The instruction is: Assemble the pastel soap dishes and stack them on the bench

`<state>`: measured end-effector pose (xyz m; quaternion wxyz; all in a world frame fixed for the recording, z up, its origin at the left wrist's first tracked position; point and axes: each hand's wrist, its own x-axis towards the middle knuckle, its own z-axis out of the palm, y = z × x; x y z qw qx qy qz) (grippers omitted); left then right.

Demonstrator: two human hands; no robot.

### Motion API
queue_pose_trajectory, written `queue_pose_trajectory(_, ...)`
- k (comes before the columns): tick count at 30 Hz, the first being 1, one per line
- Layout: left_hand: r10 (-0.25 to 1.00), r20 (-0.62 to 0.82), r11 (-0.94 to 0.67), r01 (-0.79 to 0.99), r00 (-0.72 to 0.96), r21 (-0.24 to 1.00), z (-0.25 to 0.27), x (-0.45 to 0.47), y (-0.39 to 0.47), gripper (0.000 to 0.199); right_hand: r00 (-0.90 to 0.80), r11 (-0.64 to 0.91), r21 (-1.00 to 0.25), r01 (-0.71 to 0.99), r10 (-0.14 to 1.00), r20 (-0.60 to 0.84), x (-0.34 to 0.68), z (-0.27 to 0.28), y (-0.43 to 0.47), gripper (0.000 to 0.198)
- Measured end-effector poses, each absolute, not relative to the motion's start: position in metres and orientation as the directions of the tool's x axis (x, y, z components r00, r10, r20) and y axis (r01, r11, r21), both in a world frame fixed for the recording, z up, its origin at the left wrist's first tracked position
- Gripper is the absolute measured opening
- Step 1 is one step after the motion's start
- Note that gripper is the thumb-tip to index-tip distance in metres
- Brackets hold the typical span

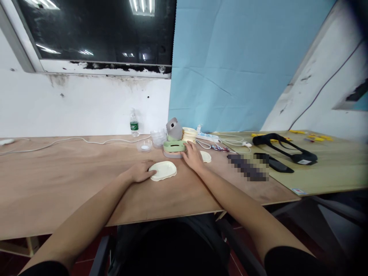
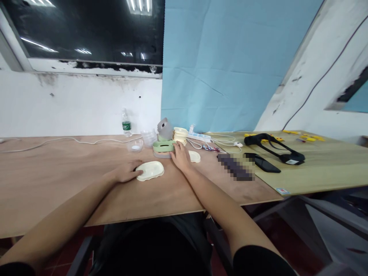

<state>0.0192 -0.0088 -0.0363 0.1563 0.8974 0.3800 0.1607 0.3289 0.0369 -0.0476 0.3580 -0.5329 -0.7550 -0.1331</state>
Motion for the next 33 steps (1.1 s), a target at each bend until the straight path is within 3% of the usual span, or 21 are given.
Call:
queue_pose_trajectory(5,0.714,0.193,-0.696,0.654,0.673,0.298,-0.046,0.02,0.0,0.05,-0.162,0.426,-0.224,0.876,0.699,0.696,0.328,-0.05,0.038,0.039)
queue_pose_trajectory(11,0.771,0.198,-0.636,0.709,0.606,0.306,-0.047,0.022,-0.001,0.057,-0.165,0.507,-0.265,0.82,0.653,0.739,0.327,-0.044,0.033,0.036)
queue_pose_trajectory(16,0.778,0.435,-0.623,0.641,0.453,0.448,-0.034,0.023,-0.009,0.081,-0.178,0.665,-0.272,0.696,0.526,0.831,0.317,-0.033,0.017,0.04)
queue_pose_trajectory(19,0.751,0.552,-0.646,0.573,0.361,0.504,-0.023,0.025,-0.014,0.083,-0.191,0.726,-0.293,0.622,0.504,0.843,0.303,-0.027,0.008,0.042)
queue_pose_trajectory(24,0.737,0.639,-0.649,0.491,0.218,0.581,-0.008,0.03,-0.023,0.063,-0.108,0.721,-0.431,0.543,0.569,0.815,0.278,-0.015,0.004,0.043)
queue_pose_trajectory(28,0.803,0.586,-0.547,0.523,0.109,0.653,-0.003,0.028,-0.027,0.039,-0.082,0.689,-0.57,0.447,0.666,0.741,0.272,-0.012,0.006,0.041)
queue_pose_trajectory(33,0.844,0.502,-0.507,0.583,0.188,0.635,-0.004,0.024,-0.027,0.051,-0.211,0.572,-0.7,0.427,0.816,0.538,0.278,-0.017,0.007,0.046)
